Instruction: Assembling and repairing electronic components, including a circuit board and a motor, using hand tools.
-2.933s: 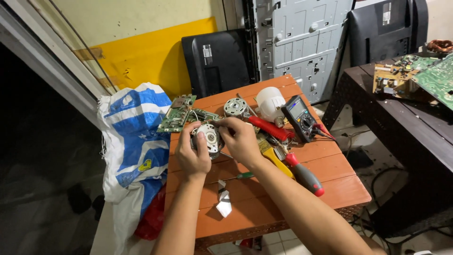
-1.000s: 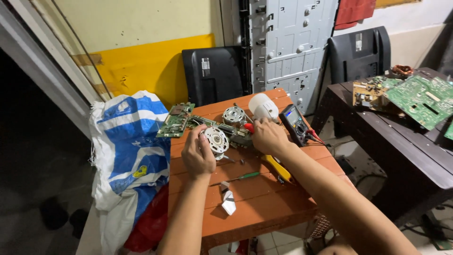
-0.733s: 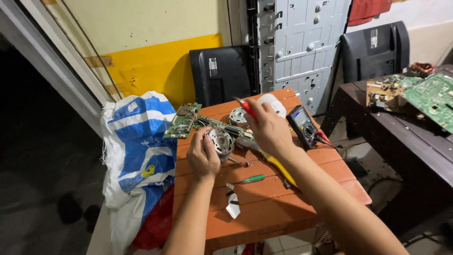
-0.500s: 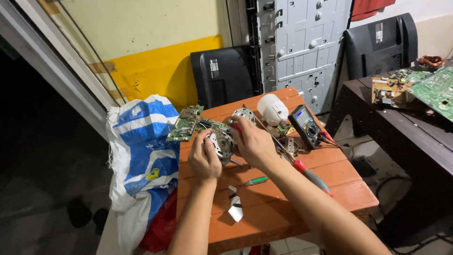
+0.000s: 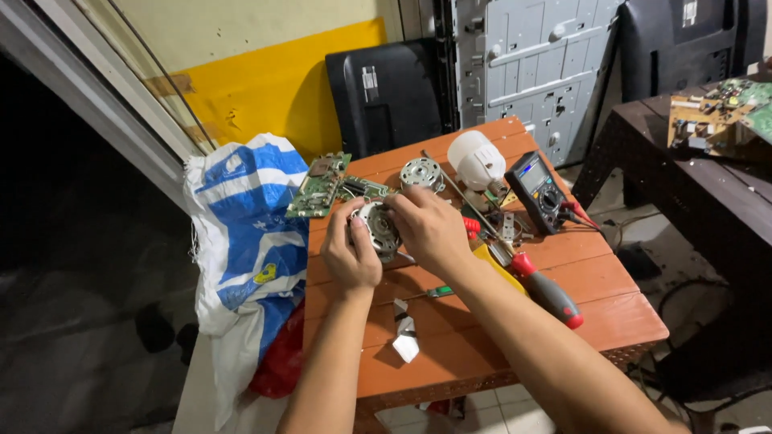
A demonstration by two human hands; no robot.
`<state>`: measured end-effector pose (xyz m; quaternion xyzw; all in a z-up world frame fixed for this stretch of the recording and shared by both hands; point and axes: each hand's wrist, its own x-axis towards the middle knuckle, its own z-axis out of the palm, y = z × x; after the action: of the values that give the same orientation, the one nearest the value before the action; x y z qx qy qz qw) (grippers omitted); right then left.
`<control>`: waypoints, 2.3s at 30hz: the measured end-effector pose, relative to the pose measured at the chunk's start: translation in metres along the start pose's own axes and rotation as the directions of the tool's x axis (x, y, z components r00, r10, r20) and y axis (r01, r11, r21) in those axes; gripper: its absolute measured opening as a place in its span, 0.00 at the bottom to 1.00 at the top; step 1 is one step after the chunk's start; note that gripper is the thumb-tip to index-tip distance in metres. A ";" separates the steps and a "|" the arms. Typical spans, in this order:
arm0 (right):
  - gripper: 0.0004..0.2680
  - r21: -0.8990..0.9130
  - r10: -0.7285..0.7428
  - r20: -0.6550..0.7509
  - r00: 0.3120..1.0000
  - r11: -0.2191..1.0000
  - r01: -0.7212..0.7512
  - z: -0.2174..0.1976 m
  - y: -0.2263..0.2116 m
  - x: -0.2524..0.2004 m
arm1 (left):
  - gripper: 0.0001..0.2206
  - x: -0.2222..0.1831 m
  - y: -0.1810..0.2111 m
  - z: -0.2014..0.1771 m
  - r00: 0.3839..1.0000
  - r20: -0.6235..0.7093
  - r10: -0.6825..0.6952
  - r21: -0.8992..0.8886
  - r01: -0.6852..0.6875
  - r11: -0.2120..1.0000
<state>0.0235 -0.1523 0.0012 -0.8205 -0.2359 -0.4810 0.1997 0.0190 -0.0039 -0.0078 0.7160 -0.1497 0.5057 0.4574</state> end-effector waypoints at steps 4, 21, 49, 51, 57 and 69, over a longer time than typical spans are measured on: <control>0.04 0.066 -0.013 0.006 1.000 0.998 0.012 -0.002 -0.001 0.000 | 0.13 0.001 0.003 -0.002 1.000 0.022 0.019 -0.023 -0.018 1.000; 0.03 0.146 0.033 0.090 0.995 0.988 -0.046 -0.010 -0.002 0.000 | 0.12 0.001 0.005 -0.004 0.999 0.030 0.029 -0.029 -0.028 0.999; 0.04 0.023 0.134 0.058 0.989 0.991 -0.135 -0.006 0.015 -0.008 | 0.12 0.002 0.010 -0.004 0.999 0.025 -0.031 -0.018 0.032 0.999; 0.05 0.083 0.133 0.091 0.987 0.987 -0.140 -0.006 0.011 -0.008 | 0.13 0.001 0.012 -0.005 0.999 0.025 -0.030 -0.025 0.031 0.999; 0.05 0.075 0.128 0.081 0.988 0.988 -0.134 -0.003 0.012 -0.011 | 0.12 0.002 0.011 -0.003 1.000 0.021 -0.021 -0.030 0.022 0.999; 0.04 0.070 0.101 0.063 0.993 0.992 -0.105 -0.005 0.012 -0.008 | 0.11 0.001 0.010 -0.005 0.999 0.032 -0.015 -0.016 0.015 1.000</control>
<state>0.0236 -0.1666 -0.0050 -0.8375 -0.2165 -0.4365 0.2473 0.0099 -0.0047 -0.0016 0.7212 -0.1557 0.4896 0.4647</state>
